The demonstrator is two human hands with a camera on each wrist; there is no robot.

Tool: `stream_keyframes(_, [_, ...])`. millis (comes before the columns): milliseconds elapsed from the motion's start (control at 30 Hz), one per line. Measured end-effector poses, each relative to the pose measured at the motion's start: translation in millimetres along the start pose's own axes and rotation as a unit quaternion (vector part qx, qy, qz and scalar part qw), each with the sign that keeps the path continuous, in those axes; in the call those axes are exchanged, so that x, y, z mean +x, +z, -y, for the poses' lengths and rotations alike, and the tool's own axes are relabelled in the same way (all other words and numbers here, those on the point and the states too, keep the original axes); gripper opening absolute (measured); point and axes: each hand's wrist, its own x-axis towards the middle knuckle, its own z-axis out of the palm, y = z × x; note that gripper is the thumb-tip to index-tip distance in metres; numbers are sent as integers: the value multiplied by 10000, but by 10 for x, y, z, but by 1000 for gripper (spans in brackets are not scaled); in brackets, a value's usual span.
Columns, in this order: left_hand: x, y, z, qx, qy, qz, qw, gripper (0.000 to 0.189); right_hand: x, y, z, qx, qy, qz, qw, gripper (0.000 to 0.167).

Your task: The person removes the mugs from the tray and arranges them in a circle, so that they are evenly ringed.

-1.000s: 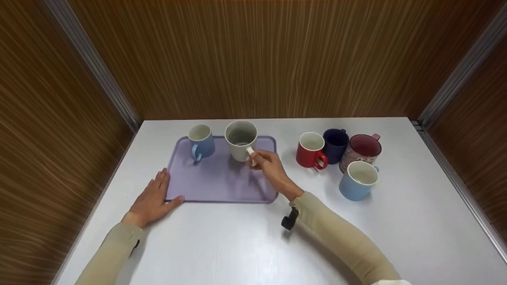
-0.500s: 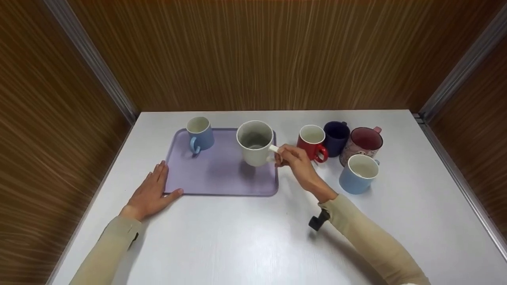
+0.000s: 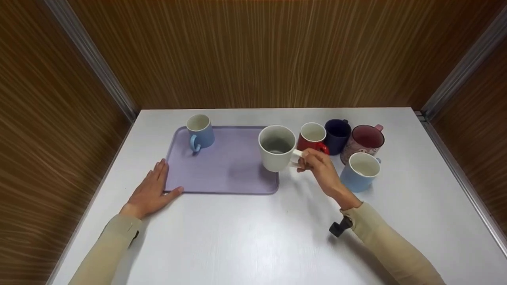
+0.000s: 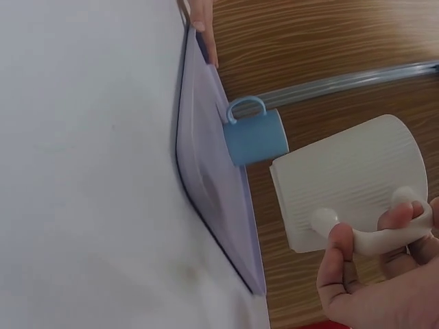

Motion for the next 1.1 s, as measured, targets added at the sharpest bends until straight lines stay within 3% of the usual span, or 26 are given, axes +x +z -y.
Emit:
stream_keyframes(667, [-5,-10,1,11,39,-19,10000,107,-186,-481,-123,57,82,-358,9993,30])
stream_keyframes(1100, [10,2,14,8,16,30,10000,109,-251,-545,-173,-265,455,-868,9948,29])
